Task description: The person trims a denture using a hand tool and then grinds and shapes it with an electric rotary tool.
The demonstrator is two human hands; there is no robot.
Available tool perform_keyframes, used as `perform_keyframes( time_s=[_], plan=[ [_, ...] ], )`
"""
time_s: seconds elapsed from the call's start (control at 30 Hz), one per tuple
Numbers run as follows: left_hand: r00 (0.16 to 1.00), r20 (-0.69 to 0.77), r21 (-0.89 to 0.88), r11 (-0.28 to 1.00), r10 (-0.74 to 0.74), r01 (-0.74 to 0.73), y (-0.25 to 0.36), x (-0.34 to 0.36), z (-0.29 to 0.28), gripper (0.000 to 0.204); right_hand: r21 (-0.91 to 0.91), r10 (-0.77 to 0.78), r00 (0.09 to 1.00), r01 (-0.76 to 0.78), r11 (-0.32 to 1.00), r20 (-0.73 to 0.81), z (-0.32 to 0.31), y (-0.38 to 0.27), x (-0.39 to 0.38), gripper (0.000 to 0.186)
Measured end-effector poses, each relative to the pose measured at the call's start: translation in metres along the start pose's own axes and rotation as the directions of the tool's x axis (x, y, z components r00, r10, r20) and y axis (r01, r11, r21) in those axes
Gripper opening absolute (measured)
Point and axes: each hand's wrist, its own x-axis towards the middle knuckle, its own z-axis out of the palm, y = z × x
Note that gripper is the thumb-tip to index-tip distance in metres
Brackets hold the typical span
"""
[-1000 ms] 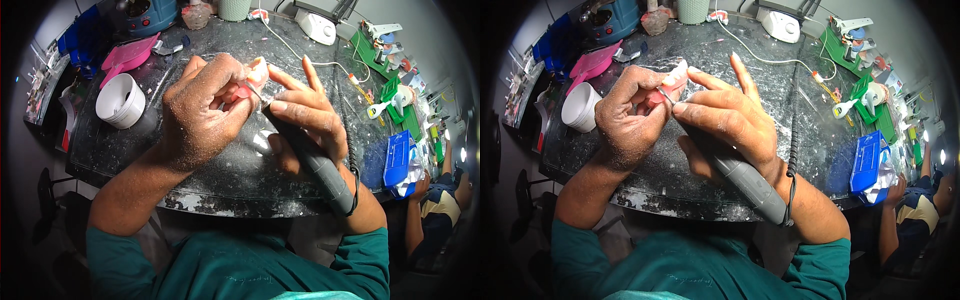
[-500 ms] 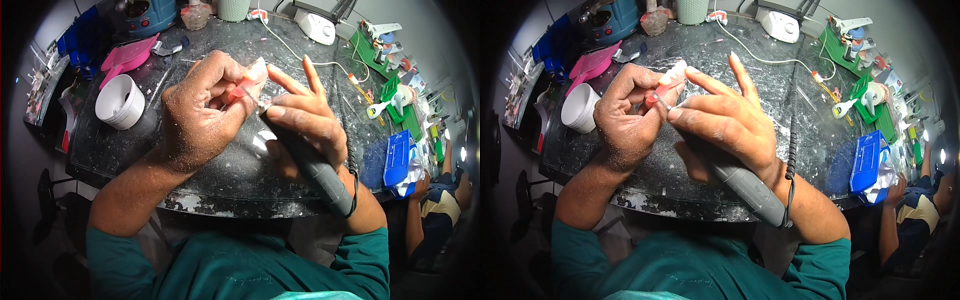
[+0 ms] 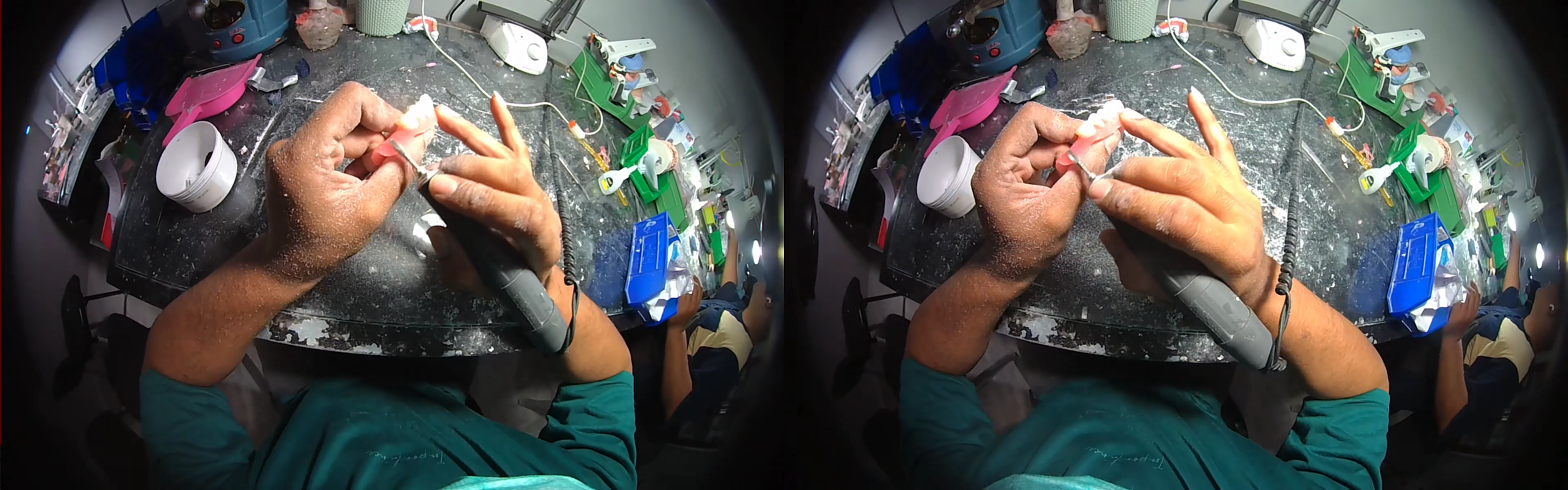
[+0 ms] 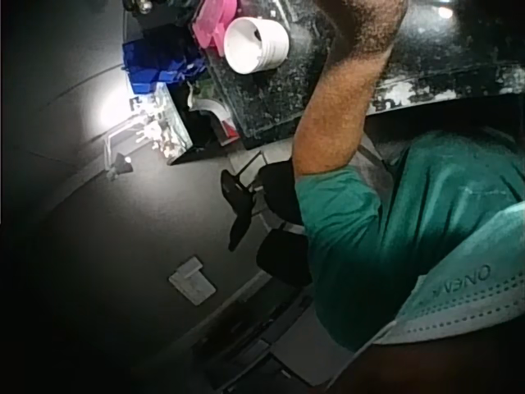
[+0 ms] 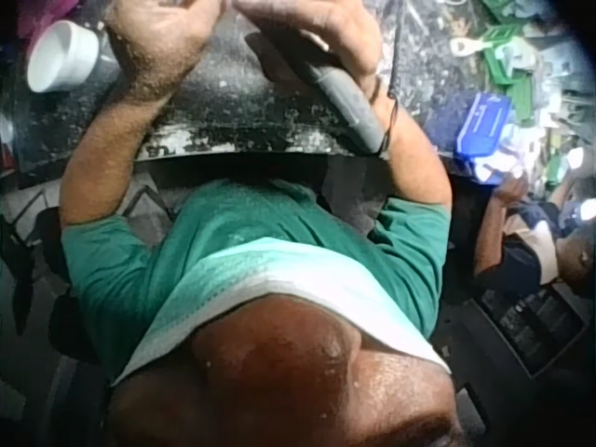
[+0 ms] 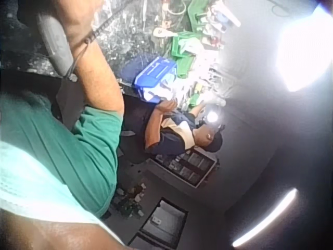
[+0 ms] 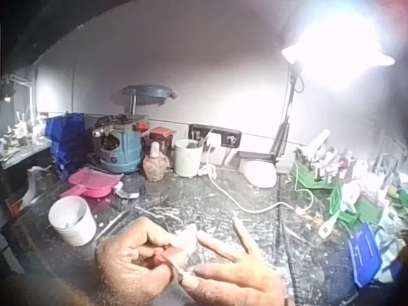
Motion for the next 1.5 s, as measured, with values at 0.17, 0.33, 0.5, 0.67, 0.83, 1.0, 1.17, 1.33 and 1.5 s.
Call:
perform_keyframes(
  time_s=[0.17, 0.33, 0.5, 0.67, 0.83, 1.0, 1.17, 1.33, 1.5],
  plan=[
    [0.999, 0.053, 0.03, 1.0, 0.004, -0.005, 0.005, 0.0, -0.003, 0.016, 0.013, 0.006, 1.0, -0.006, 1.0, -0.013, 0.0, 0.0, 0.0, 0.034],
    [1.0, -0.009, -0.051, 0.998, -0.02, 0.02, -0.001, 0.0, 0.002, 0.015, -0.021, -0.003, 1.0, 0.003, 1.0, -0.013, 0.0, -0.001, 0.0, 0.034],
    [1.0, -0.01, -0.049, 0.999, 0.0, -0.001, -0.002, -0.001, 0.0, 0.015, 0.007, 0.013, 0.999, -0.013, 1.0, -0.032, 0.001, -0.001, 0.0, 0.036],
    [1.0, -0.015, -0.064, 0.998, -0.01, 0.009, 0.001, 0.001, 0.002, 0.014, -0.049, -0.033, 0.998, 0.035, 0.998, 0.045, -0.002, -0.001, 0.002, 0.039],
    [0.982, 0.123, -0.041, 0.988, -0.14, 0.146, 0.008, 0.002, 0.0, 0.015, -0.077, -0.02, 0.997, 0.014, 0.997, -0.071, -0.011, 0.006, -0.001, 0.048],
    [0.963, 0.209, -0.27, 0.937, -0.168, 0.222, -0.002, 0.005, 0.0, 0.018, 0.001, 0.212, 0.96, -0.215, 0.977, -0.185, 0.0, 0.012, -0.002, 0.041],
    [0.97, 0.234, -0.433, 0.886, -0.068, 0.167, -0.002, 0.011, 0.002, 0.025, 0.118, 0.292, 0.909, -0.269, 0.956, -0.297, 0.002, 0.023, -0.011, 0.04],
    [0.961, 0.219, -0.413, 0.876, -0.171, 0.25, -0.006, 0.013, -0.002, 0.027, 0.161, 0.35, 0.879, -0.314, 0.936, -0.323, 0.008, 0.021, -0.007, 0.036],
    [0.943, 0.217, -0.51, 0.795, -0.253, 0.33, -0.012, 0.014, -0.002, 0.025, -0.023, 0.36, 0.868, -0.391, 0.92, -0.342, -0.013, 0.017, -0.003, 0.031]
  ],
)
